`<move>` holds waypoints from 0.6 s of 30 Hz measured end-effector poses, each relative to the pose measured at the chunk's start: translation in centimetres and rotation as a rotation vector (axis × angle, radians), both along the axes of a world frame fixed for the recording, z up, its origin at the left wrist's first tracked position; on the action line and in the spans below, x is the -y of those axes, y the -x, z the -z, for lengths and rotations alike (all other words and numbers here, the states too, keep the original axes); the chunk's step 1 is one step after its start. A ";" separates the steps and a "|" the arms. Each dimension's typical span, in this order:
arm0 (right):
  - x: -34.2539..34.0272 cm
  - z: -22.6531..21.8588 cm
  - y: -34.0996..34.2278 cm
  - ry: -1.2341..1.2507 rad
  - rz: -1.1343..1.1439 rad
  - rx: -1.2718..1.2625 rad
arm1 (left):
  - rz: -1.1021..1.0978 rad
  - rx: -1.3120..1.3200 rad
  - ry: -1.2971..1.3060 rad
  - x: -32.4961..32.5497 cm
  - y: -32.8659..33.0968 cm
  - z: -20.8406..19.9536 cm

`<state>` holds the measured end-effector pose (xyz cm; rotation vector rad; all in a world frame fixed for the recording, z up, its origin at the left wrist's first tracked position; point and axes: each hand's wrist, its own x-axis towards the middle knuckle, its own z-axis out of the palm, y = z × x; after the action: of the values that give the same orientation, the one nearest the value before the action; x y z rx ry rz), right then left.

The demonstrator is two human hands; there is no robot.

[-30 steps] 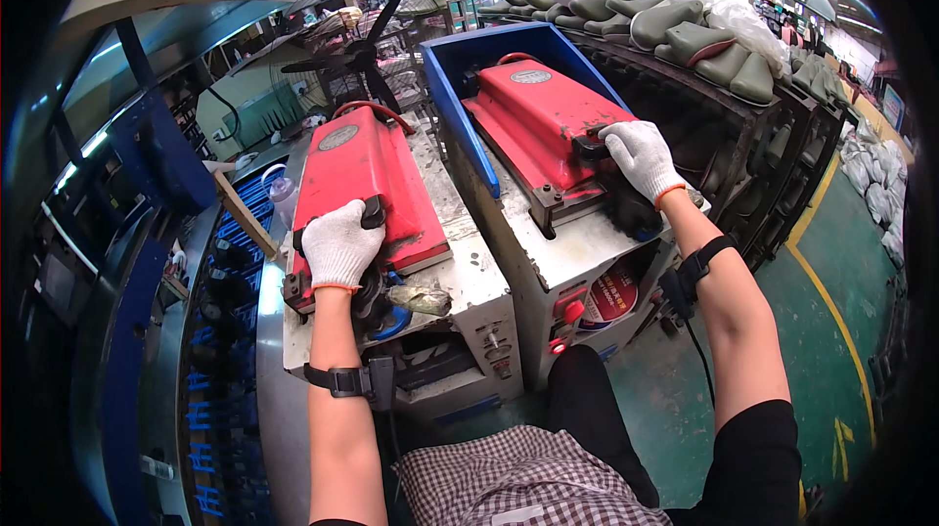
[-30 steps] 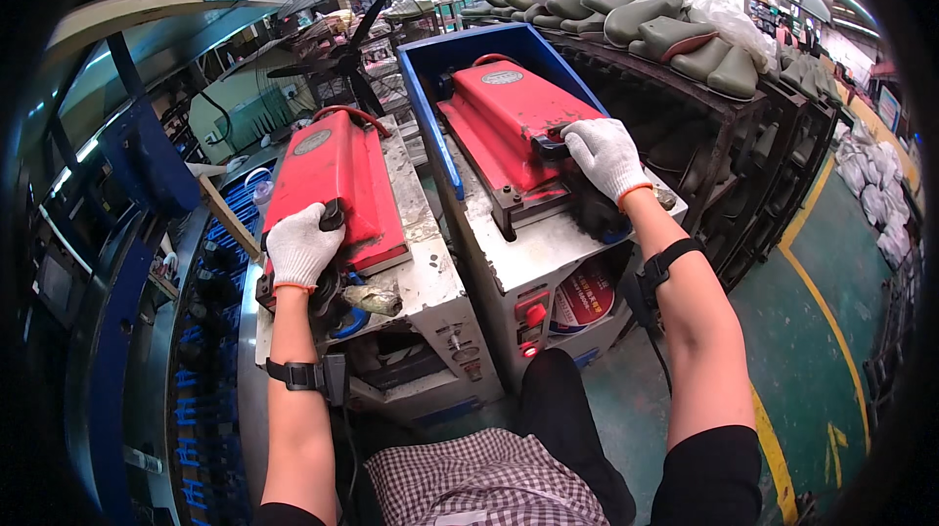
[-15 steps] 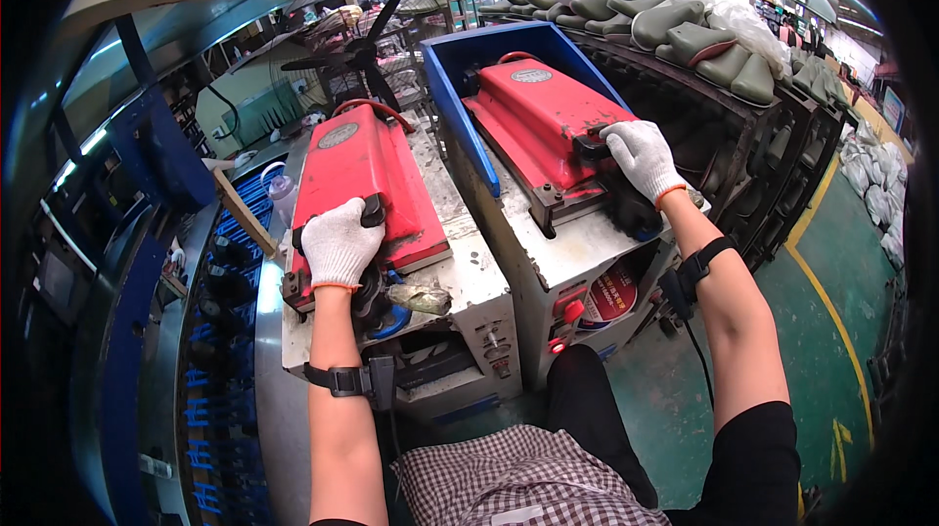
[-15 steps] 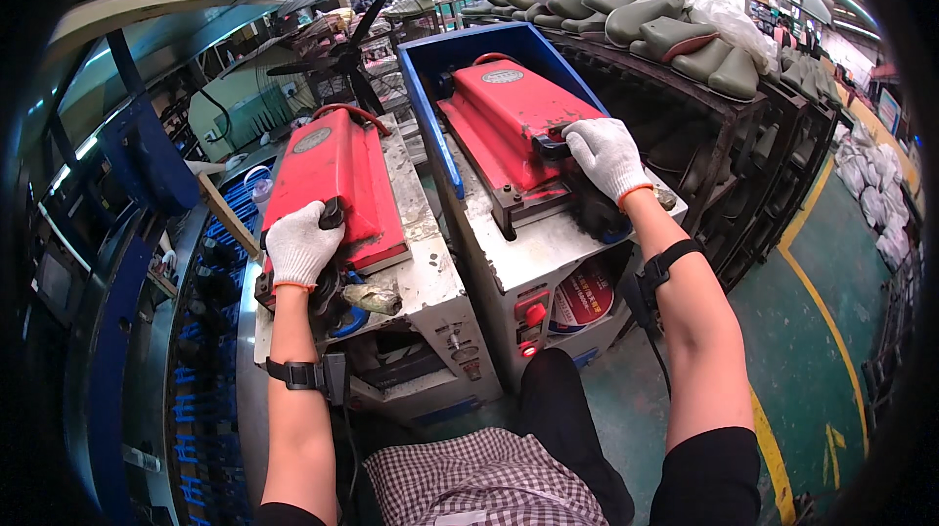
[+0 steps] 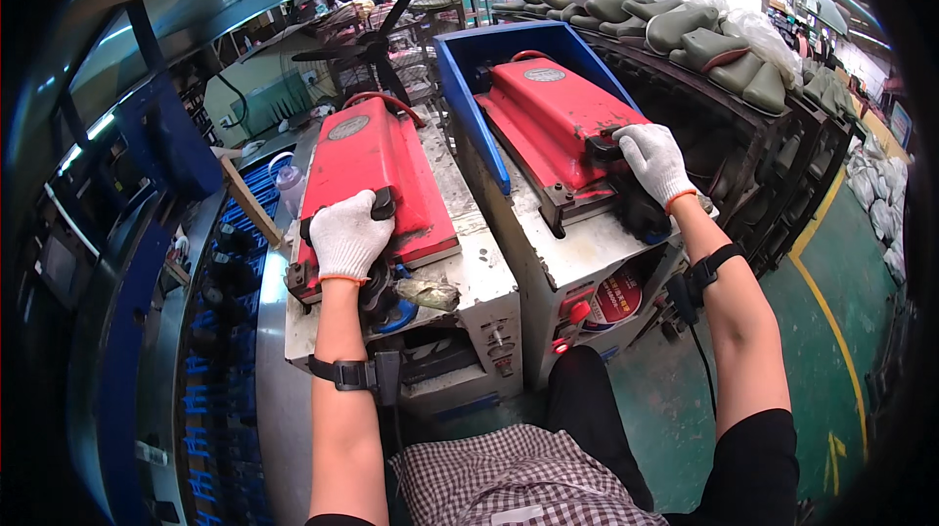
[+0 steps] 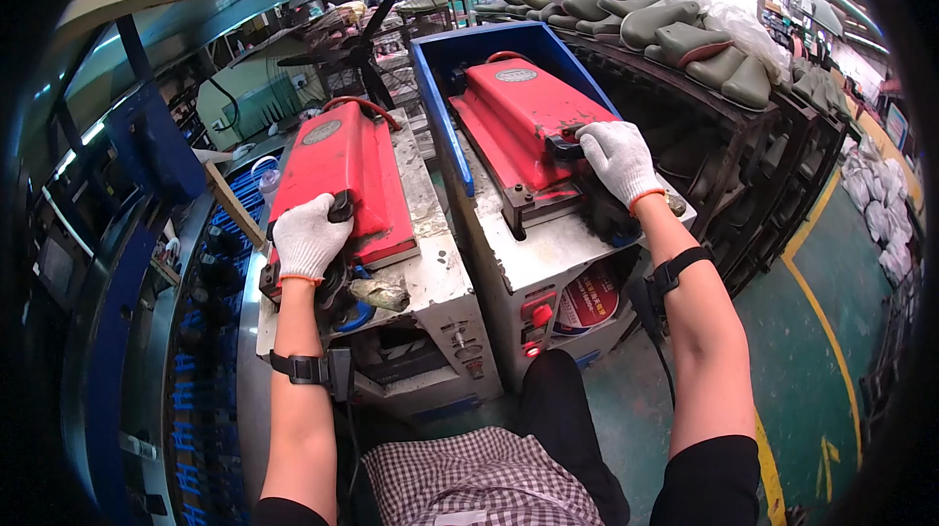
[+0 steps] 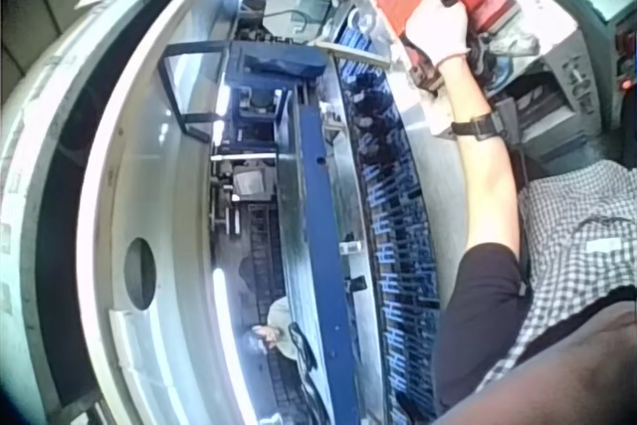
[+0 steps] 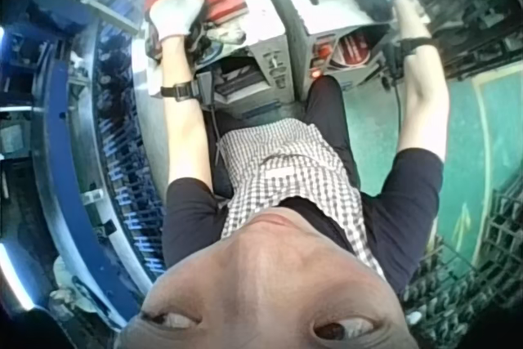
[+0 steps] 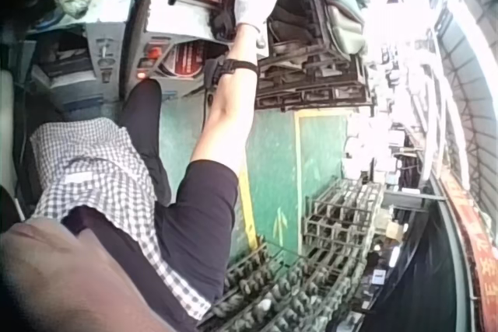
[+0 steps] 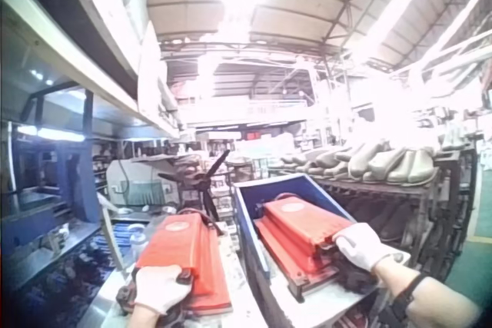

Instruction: Processing shoe components using industrial heat-pressing or lasting machinery on a production line.

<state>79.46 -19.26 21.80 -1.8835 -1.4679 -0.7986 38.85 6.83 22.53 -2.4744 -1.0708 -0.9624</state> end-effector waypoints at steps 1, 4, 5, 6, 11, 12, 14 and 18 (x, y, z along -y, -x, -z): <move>-0.1 0.0 0.1 0.000 -0.004 0.001 | -0.002 0.000 0.000 0.0 0.1 0.0; -0.2 0.0 0.1 -0.001 -0.016 0.000 | -0.007 0.000 0.005 0.1 0.2 -0.1; -0.2 0.0 0.1 -0.008 -0.021 0.006 | -0.009 0.002 0.005 0.1 0.2 -0.1; -0.2 0.0 0.1 -0.016 -0.026 0.012 | -0.005 0.003 -0.002 0.1 0.3 -0.1; -0.1 -0.1 0.1 -0.008 -0.023 0.014 | 0.007 0.019 -0.008 0.1 0.2 0.0; -0.1 0.0 0.1 -0.008 -0.021 0.014 | 0.003 0.014 -0.011 0.1 0.2 0.0; -0.1 0.0 0.1 -0.008 -0.023 0.013 | -0.003 0.011 -0.015 0.0 0.2 0.1; -0.1 0.2 -0.2 -0.013 -0.018 0.024 | 0.005 0.005 -0.023 -0.1 0.0 0.2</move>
<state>79.67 -19.20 21.61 -1.8552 -1.4885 -0.8226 38.88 6.91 22.35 -2.4588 -1.0498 -0.9774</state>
